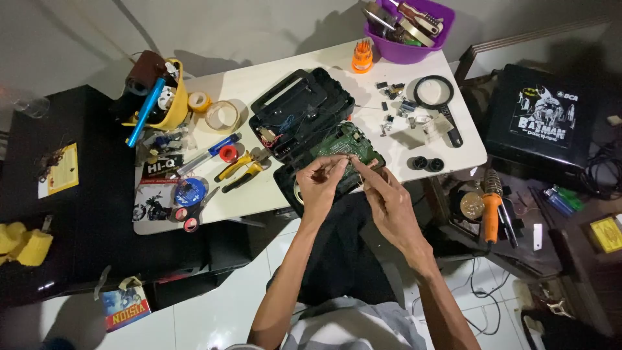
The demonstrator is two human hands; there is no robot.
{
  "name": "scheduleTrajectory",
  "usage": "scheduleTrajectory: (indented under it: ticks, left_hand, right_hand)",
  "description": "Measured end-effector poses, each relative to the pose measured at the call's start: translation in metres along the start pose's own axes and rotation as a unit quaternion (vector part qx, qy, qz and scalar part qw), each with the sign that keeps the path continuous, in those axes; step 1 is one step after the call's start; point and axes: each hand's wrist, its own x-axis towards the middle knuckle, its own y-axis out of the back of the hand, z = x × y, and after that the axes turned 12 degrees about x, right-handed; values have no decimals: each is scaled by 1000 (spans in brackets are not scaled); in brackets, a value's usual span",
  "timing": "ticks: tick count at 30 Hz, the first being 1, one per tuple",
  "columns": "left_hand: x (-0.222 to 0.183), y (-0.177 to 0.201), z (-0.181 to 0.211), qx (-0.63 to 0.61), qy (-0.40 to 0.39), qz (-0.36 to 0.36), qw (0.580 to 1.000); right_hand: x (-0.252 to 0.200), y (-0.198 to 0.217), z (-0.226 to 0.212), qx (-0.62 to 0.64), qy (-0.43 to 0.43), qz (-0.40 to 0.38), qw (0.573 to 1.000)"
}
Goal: The person is assembling an electronic device by fitting a circuit board into its plastic casing and adjusting internal components.
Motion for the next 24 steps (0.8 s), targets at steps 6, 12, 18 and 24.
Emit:
scheduleTrajectory:
  ticks: [6,12,18,24]
  left_hand:
    - [0,-3,-1,4,-13,2,1000]
    - [0,-2,17,11,-44,8,999]
    - [2,3,-3,5,-72,2,997]
    - [3,2,2,34,-114,3,993]
  right_hand:
    - [-2,1,11,42,-19,2,999]
    - [-7,-3,32,47,-10,5,999]
    - [-8,-6,32,50,-16,17,998]
    - [-6,-7,33,55,-13,14,998]
